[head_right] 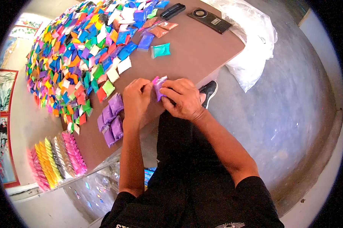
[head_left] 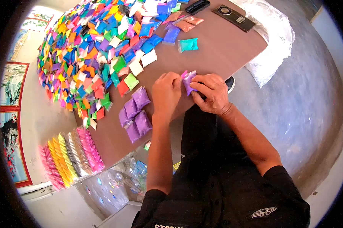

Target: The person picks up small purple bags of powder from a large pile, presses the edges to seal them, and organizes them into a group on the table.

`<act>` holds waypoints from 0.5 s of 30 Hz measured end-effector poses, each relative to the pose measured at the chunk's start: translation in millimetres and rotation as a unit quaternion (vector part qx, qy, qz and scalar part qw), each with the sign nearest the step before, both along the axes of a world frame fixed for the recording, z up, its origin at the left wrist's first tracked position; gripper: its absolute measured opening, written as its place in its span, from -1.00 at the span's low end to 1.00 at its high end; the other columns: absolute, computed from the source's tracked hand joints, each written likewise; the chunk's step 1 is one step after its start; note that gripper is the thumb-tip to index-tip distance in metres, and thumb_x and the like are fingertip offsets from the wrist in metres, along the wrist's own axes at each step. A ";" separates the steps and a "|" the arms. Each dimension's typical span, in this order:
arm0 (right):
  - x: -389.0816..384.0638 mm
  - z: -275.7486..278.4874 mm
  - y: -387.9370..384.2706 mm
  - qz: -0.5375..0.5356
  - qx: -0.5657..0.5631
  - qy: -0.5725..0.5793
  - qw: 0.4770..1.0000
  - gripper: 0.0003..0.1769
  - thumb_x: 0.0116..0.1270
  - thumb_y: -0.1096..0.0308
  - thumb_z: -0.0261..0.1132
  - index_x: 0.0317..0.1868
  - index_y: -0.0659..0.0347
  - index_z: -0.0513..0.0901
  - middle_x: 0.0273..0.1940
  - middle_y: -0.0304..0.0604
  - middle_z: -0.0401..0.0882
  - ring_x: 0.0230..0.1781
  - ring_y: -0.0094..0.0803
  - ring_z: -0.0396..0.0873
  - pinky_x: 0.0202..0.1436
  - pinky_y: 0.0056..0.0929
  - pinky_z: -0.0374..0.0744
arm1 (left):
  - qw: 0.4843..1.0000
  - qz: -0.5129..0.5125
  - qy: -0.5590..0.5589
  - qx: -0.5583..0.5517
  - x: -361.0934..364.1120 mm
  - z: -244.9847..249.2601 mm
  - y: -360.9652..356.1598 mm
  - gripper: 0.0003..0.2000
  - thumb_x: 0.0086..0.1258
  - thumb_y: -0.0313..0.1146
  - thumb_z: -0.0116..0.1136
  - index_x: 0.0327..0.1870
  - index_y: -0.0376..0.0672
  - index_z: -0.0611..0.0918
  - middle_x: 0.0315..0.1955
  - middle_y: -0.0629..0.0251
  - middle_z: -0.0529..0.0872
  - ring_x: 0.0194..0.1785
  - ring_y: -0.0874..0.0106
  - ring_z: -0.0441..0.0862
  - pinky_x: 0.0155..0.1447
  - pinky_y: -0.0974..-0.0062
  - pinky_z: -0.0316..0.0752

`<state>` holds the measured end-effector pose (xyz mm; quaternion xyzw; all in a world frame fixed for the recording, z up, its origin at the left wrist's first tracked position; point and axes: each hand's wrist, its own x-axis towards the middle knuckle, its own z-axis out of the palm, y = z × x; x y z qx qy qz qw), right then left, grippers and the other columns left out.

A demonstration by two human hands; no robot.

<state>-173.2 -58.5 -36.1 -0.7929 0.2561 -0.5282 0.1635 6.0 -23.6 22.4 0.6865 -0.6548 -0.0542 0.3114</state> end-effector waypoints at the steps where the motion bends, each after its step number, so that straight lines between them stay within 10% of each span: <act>1: 0.2 0.1 0.7 -0.004 0.000 0.000 1.000 -0.69 0.03 0.43 0.48 -0.14 0.11 0.73 -0.06 -0.22 0.69 -0.14 -0.18 0.67 0.01 -0.17 0.61 | 1.000 0.002 0.001 -0.002 3.9 -3.7 2.3 -0.95 0.33 -0.46 0.27 -0.29 -0.23 0.69 -0.37 0.04 0.72 -0.27 0.01 0.68 -0.17 0.16 0.54; 15: -1.5 15.9 5.7 -0.019 0.038 0.034 0.999 -0.71 0.05 0.39 0.50 -0.16 0.15 0.73 -0.06 -0.14 0.68 -0.04 -0.12 0.64 0.08 -0.14 0.57 | 0.981 0.084 0.166 -0.048 -26.8 -8.9 39.1 -0.93 0.38 -0.46 0.29 -0.24 -0.27 0.71 -0.39 0.10 0.72 -0.36 0.23 0.68 -0.22 0.35 0.55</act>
